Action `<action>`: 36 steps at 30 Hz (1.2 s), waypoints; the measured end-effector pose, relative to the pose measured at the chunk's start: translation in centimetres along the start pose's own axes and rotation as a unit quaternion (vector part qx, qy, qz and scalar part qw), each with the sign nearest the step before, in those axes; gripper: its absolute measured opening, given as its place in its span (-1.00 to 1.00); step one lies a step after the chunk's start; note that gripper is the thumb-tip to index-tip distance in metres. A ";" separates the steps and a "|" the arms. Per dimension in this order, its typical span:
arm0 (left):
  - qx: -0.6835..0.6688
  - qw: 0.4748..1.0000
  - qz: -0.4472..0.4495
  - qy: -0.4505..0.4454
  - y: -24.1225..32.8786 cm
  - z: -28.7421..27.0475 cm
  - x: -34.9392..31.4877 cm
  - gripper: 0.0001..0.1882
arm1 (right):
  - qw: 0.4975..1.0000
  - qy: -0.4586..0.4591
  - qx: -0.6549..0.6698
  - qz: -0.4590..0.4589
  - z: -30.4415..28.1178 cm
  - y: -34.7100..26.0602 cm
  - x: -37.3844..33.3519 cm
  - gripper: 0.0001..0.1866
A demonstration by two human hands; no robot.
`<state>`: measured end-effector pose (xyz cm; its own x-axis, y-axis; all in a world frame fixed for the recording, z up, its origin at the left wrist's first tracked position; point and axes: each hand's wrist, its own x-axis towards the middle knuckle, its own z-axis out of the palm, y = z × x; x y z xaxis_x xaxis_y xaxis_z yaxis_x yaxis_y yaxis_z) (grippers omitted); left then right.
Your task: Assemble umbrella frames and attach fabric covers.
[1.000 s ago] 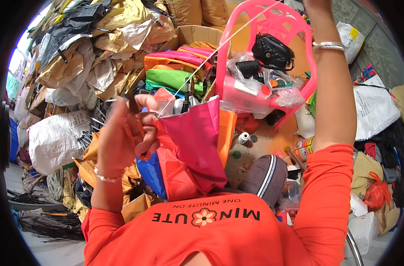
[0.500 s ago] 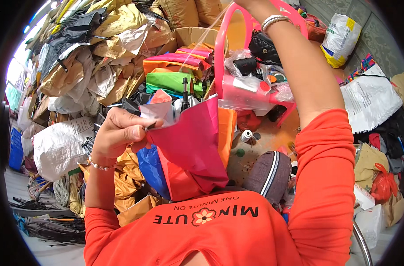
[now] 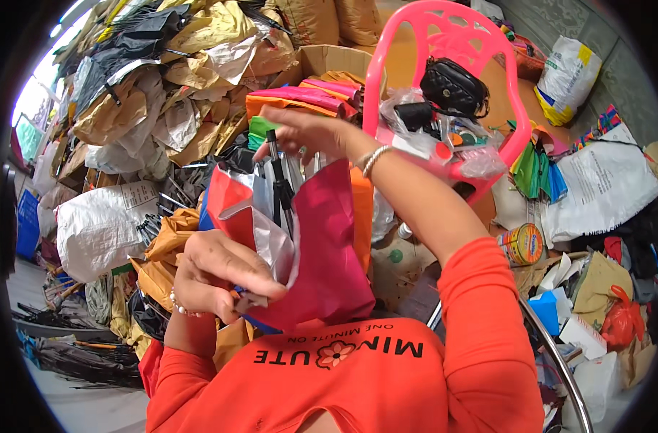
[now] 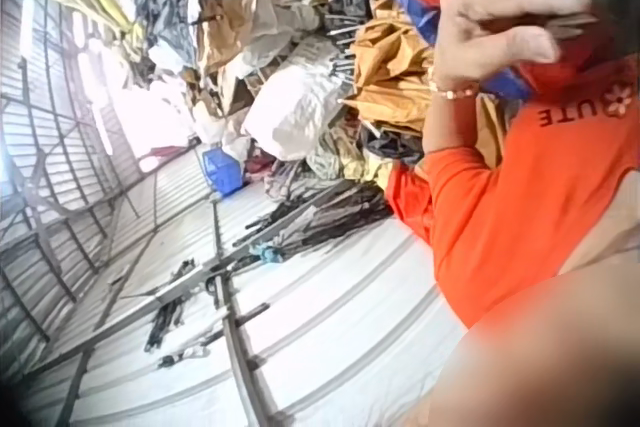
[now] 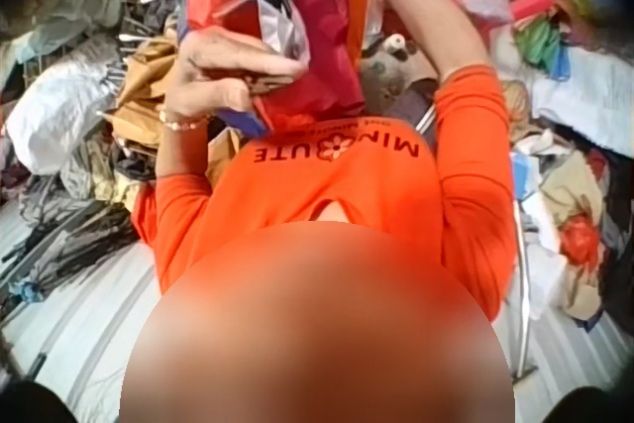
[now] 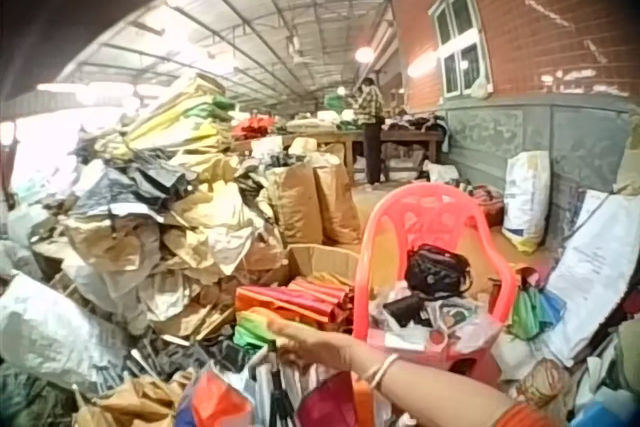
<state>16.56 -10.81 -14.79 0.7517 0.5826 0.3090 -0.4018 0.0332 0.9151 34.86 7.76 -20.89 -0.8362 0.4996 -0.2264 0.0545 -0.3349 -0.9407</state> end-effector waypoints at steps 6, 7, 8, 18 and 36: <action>-0.091 0.986 0.102 -0.094 -0.6 -1.1 0.9 -0.61 | 0.962 -0.028 -0.232 -0.139 6.0 -5.6 -2.7 -0.82; -0.143 0.985 0.087 -0.049 -0.3 -1.0 1.0 -0.59 | 0.944 0.012 -0.292 -0.151 6.3 -7.5 -3.6 -0.86; -0.195 0.978 0.072 -0.003 0.1 -0.9 1.2 -0.56 | 0.942 -0.004 -0.294 -0.160 6.6 -9.3 -4.5 -0.86; -0.231 0.917 0.154 0.288 0.7 -4.2 9.2 -0.65 | 0.431 0.247 -0.766 -0.408 13.8 -10.7 -7.0 -0.85; -0.127 0.879 0.302 0.346 7.9 -12.5 18.8 -0.75 | 0.941 0.217 -0.146 -0.214 7.7 -11.0 -8.5 -0.82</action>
<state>21.00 10.58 -4.99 -0.1013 0.9078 0.4071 -0.7878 -0.3231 0.5244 37.15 1.07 -6.73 -0.5171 0.8397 0.1660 -0.0354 0.1728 -0.9843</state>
